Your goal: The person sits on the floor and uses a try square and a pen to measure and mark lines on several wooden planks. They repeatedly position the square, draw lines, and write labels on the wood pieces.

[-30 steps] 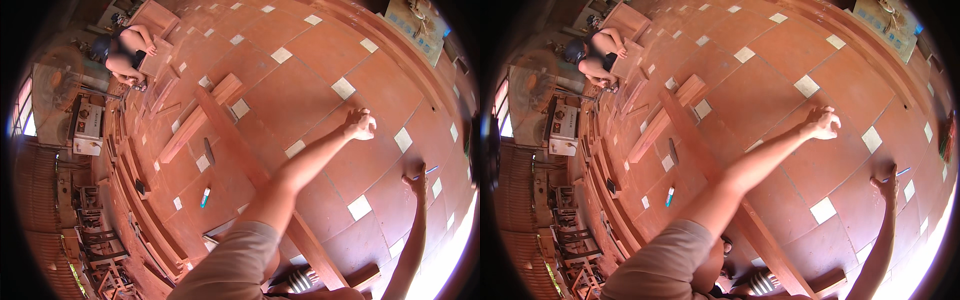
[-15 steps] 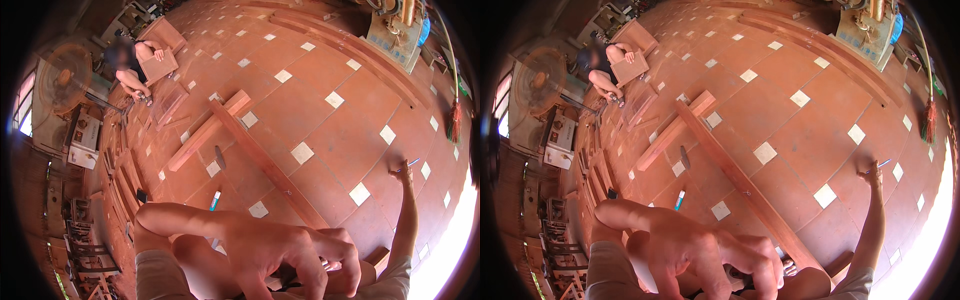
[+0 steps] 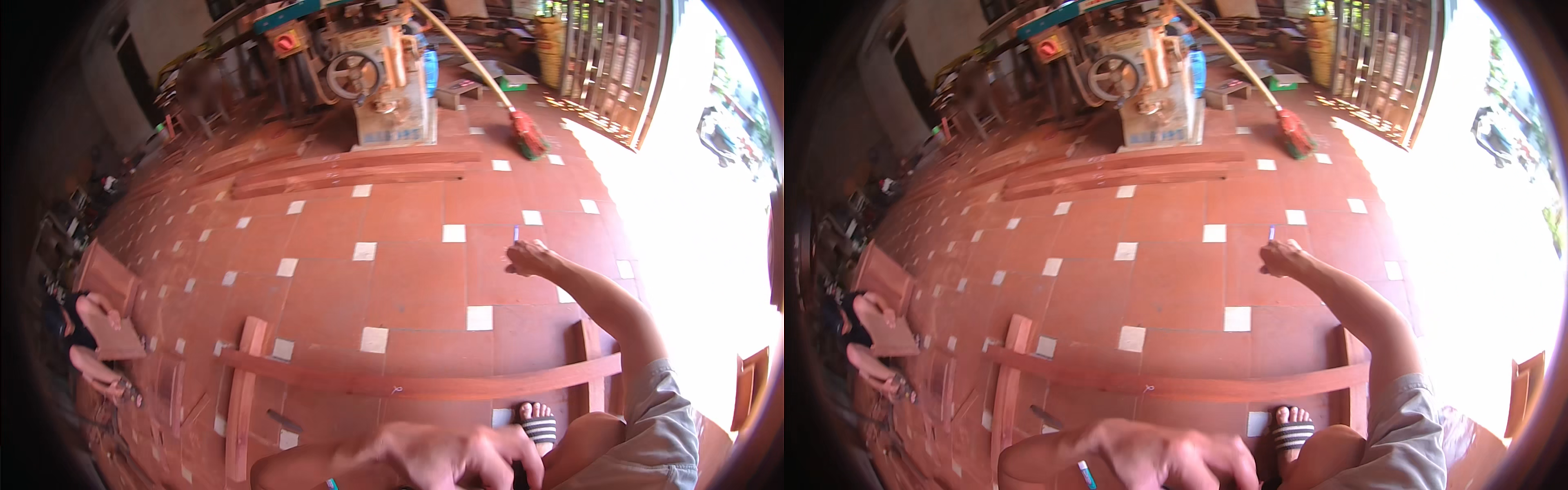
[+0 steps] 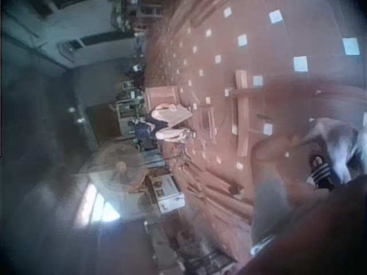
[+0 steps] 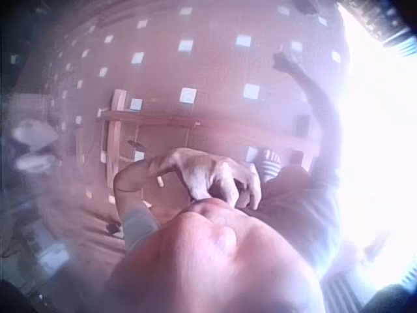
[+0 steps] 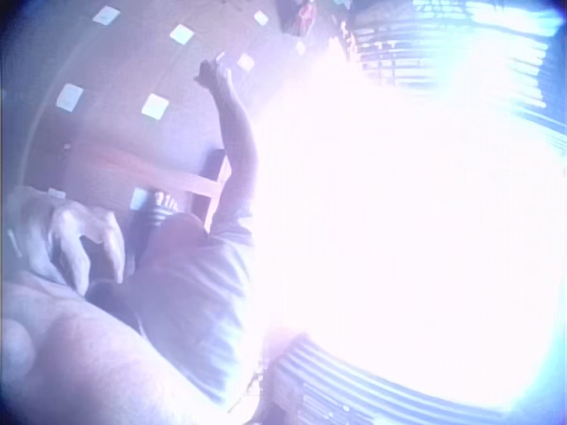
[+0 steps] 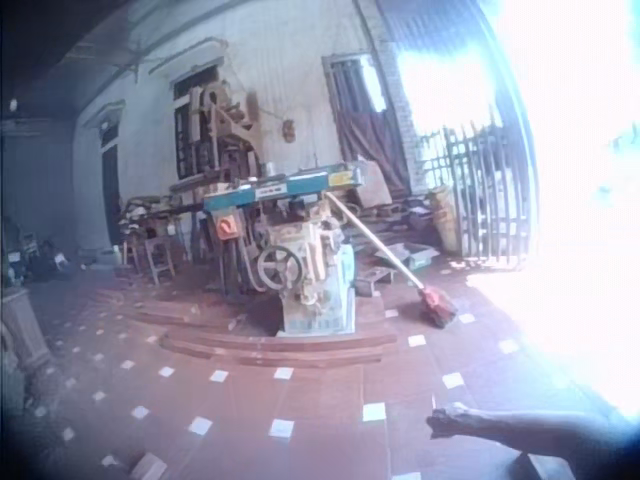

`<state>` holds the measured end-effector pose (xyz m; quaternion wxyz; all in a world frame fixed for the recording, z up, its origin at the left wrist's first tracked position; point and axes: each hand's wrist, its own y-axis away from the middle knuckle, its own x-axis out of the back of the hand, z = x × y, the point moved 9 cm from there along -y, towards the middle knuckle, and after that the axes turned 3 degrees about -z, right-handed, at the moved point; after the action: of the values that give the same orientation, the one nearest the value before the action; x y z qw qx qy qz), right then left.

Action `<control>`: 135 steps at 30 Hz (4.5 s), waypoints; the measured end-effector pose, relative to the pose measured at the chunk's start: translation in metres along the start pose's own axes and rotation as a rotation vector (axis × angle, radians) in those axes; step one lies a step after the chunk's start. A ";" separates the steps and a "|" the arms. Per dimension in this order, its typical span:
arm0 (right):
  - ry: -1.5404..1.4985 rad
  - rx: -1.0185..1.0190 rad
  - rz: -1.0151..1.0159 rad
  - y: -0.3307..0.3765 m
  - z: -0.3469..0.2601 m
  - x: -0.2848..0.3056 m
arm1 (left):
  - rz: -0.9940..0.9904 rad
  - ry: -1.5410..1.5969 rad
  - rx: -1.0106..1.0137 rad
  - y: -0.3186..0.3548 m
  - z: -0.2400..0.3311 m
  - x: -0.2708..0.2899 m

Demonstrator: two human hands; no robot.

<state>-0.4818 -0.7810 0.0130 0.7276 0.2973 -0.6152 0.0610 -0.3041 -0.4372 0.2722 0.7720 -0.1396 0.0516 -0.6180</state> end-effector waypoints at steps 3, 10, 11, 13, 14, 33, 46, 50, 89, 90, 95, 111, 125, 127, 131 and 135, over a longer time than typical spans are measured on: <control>-0.018 -0.133 -0.059 0.072 -0.009 0.019 | 0.087 -0.313 0.166 -0.013 -0.067 0.050; 0.148 -0.315 -0.365 0.150 -0.065 0.054 | 0.801 -0.383 0.709 0.149 -0.208 0.239; 0.181 -0.330 -0.396 0.150 -0.069 0.061 | 0.949 -0.490 0.737 0.170 -0.213 0.262; 0.097 -0.423 -0.365 0.136 -0.073 0.068 | 0.929 -0.646 0.902 0.193 -0.215 0.268; 0.075 -0.495 -0.347 0.144 -0.057 0.081 | 0.955 -0.662 0.880 0.181 -0.217 0.275; -0.795 -0.431 0.403 0.183 0.052 -0.009 | 0.719 -0.827 1.792 0.357 -0.182 0.186; -0.399 -0.556 0.506 0.092 0.078 -0.127 | 0.569 -0.914 1.664 0.360 -0.210 0.200; 0.571 -0.737 0.828 0.189 0.252 -0.182 | 0.541 -0.706 1.370 0.228 -0.309 0.211; -0.141 -0.416 0.275 0.153 0.077 -0.038 | 0.627 -0.784 1.713 0.364 -0.235 0.199; -0.139 -0.378 0.303 0.145 0.072 -0.035 | 0.606 -0.821 1.711 0.363 -0.232 0.201; -0.199 -0.061 0.416 0.112 0.006 -0.021 | 0.553 -0.831 1.475 0.298 -0.237 0.189; -0.255 0.440 0.071 0.127 -0.173 -0.022 | 0.242 0.303 0.003 0.018 -0.061 -0.121; -0.653 0.512 -0.068 0.166 -0.186 -0.146 | 0.451 0.380 -0.181 0.045 -0.027 -0.135; -0.624 0.532 -0.066 0.163 -0.186 -0.151 | 0.556 0.382 -0.198 0.065 -0.042 -0.110; -0.732 0.524 -0.149 0.162 -0.192 -0.145 | 0.593 0.292 -0.159 0.067 -0.023 -0.099; -0.735 0.535 -0.106 0.157 -0.197 -0.142 | 0.479 0.466 -0.207 0.063 -0.006 -0.106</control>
<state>-0.4174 -0.5135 -0.0760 0.3609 0.5079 -0.7790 0.0709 -0.2705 -0.3234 0.2395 0.8444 -0.0563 0.3199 -0.4260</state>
